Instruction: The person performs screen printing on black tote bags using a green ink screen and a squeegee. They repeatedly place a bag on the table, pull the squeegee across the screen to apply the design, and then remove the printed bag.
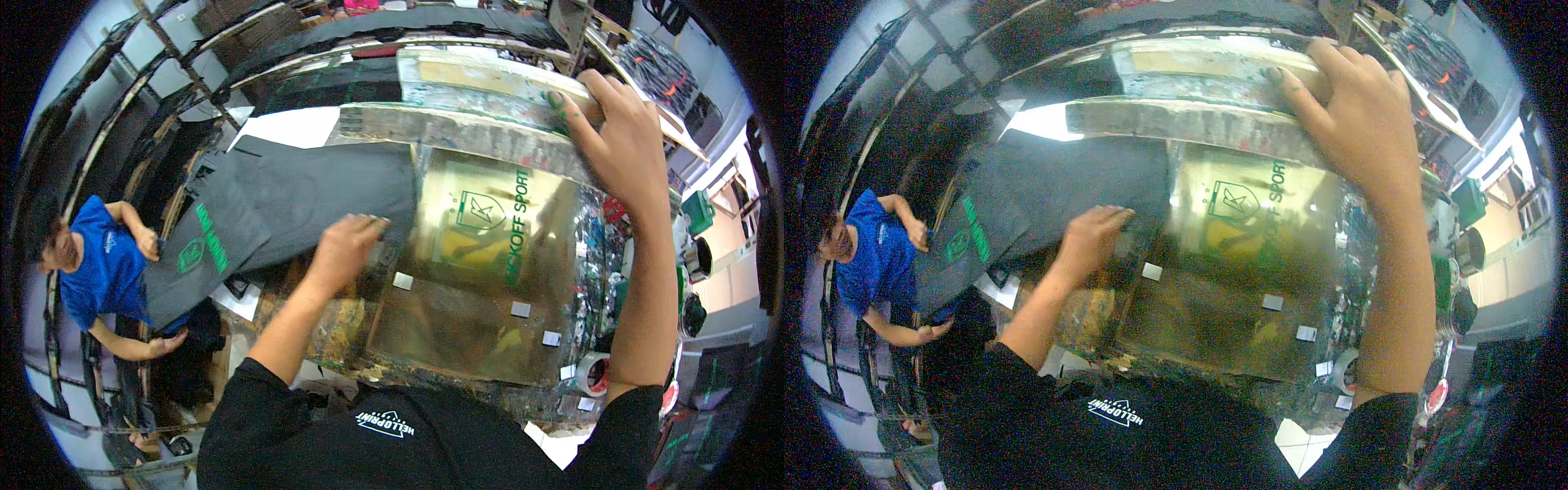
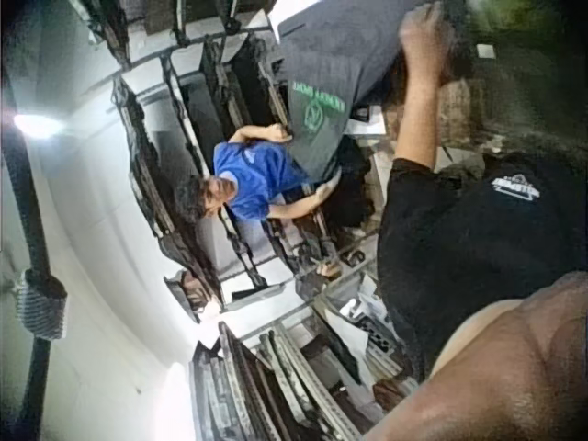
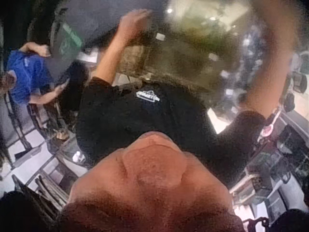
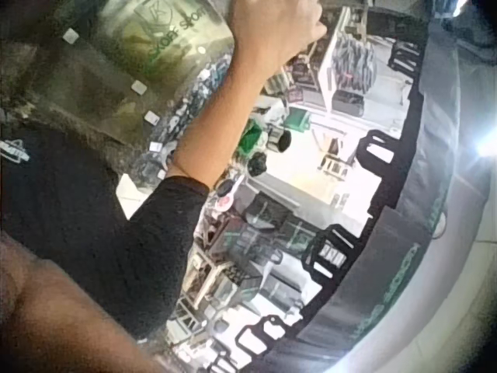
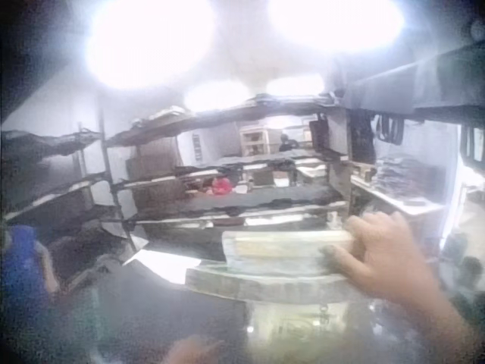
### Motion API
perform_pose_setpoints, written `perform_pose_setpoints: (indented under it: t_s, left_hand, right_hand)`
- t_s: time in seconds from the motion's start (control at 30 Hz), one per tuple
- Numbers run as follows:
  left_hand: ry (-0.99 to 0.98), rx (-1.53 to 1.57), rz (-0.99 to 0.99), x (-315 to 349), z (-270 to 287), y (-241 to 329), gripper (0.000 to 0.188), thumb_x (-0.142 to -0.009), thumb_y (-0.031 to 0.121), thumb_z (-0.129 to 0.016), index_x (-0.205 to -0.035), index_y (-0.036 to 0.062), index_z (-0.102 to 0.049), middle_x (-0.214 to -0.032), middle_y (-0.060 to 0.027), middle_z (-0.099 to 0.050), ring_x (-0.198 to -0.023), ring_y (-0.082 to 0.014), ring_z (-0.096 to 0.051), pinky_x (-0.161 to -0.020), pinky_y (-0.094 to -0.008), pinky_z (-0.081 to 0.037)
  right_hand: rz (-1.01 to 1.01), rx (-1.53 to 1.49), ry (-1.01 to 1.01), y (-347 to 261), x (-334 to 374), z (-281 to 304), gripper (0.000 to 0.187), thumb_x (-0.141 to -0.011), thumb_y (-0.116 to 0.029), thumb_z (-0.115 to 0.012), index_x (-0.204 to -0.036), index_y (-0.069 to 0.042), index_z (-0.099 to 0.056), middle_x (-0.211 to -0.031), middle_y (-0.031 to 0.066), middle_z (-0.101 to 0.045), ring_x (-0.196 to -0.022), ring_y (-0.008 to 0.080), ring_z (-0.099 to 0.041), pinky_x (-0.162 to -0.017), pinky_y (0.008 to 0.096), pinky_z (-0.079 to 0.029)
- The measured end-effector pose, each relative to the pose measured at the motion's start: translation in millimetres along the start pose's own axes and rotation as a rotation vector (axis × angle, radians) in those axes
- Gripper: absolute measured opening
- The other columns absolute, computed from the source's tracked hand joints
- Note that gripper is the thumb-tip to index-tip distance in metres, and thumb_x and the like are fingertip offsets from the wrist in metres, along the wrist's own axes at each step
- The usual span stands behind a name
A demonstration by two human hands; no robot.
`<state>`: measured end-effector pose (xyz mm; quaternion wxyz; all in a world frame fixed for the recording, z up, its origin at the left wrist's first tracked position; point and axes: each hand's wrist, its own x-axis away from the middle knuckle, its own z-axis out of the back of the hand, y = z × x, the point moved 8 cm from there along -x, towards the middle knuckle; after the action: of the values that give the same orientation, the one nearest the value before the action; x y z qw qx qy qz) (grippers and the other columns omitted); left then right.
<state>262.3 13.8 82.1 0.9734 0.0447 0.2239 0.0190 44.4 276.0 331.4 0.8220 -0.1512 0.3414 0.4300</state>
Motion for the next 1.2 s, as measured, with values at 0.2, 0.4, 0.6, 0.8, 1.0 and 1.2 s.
perform_pose_setpoints:
  t_s: [0.2, 0.4, 0.6, 0.8, 1.0, 1.2]
  left_hand:
    - [-0.493, 0.109, -0.090, 1.4, -140.3, 123.8, 0.087, -0.097, 0.070, -0.056, -0.163, 0.0158, -0.041, -0.169, -0.0234, -0.033, -0.156, -0.0507, -0.026, -0.124, -0.0712, -0.017]
    - [-0.465, 0.187, -0.337, -50.8, -173.8, 196.6, 0.106, -0.087, 0.082, -0.059, -0.167, 0.0162, -0.034, -0.174, -0.0204, -0.024, -0.159, -0.0511, -0.017, -0.126, -0.0718, -0.006]
    - [-0.419, 0.279, -0.360, -69.2, -192.4, 262.7, 0.110, -0.085, 0.087, -0.054, -0.165, 0.0135, -0.038, -0.174, -0.0219, -0.022, -0.159, -0.0516, -0.016, -0.125, -0.0727, -0.005]
    - [-0.339, 0.343, -0.300, -59.7, -189.5, 283.5, 0.111, -0.086, 0.091, -0.046, -0.161, 0.0095, -0.044, -0.171, -0.0244, -0.029, -0.159, -0.0507, -0.018, -0.125, -0.0725, -0.002]
    - [-0.375, 0.357, -0.310, -55.2, -184.0, 292.4, 0.112, -0.084, 0.091, -0.050, -0.163, 0.0108, -0.041, -0.172, -0.0246, -0.026, -0.159, -0.0518, -0.018, -0.125, -0.0722, -0.003]
    - [-0.290, 0.403, -0.276, -49.5, -181.1, 290.3, 0.115, -0.082, 0.092, -0.052, -0.161, 0.0090, -0.044, -0.170, -0.0253, -0.029, -0.157, -0.0530, -0.021, -0.125, -0.0727, -0.004]
  right_hand:
    - [0.043, 0.044, 0.039, 0.8, 4.7, -4.1, 0.048, -0.098, -0.049, -0.064, -0.120, -0.006, -0.070, -0.099, 0.0188, -0.069, -0.098, 0.0408, -0.066, -0.089, 0.0518, -0.048]
    - [-0.040, -0.118, -0.139, 1.9, -5.7, -10.8, 0.049, -0.101, -0.051, -0.055, -0.088, -0.005, -0.064, -0.077, 0.0104, -0.059, -0.073, 0.0236, -0.052, -0.080, 0.0427, -0.043]
    - [0.005, -0.025, 0.008, -3.0, 1.5, 6.8, 0.050, -0.101, -0.051, -0.055, -0.090, -0.003, -0.065, -0.083, 0.0157, -0.065, -0.084, 0.0306, -0.063, -0.084, 0.0473, -0.044]
    - [-0.102, -0.071, -0.231, -2.1, -11.3, 6.4, 0.052, -0.103, -0.053, -0.052, -0.088, -0.005, -0.065, -0.079, 0.0120, -0.063, -0.078, 0.0258, -0.060, -0.083, 0.0454, -0.045]
    - [-0.034, -0.025, -0.095, -1.6, -2.3, 4.5, 0.053, -0.105, -0.055, -0.051, -0.086, -0.007, -0.064, -0.075, 0.0078, -0.060, -0.073, 0.0214, -0.055, -0.082, 0.0420, -0.047]
    - [-0.115, -0.025, -0.219, -13.9, -9.6, 0.3, 0.052, -0.103, -0.055, -0.054, -0.081, -0.009, -0.060, -0.074, 0.0073, -0.060, -0.073, 0.0213, -0.055, -0.076, 0.0427, -0.047]
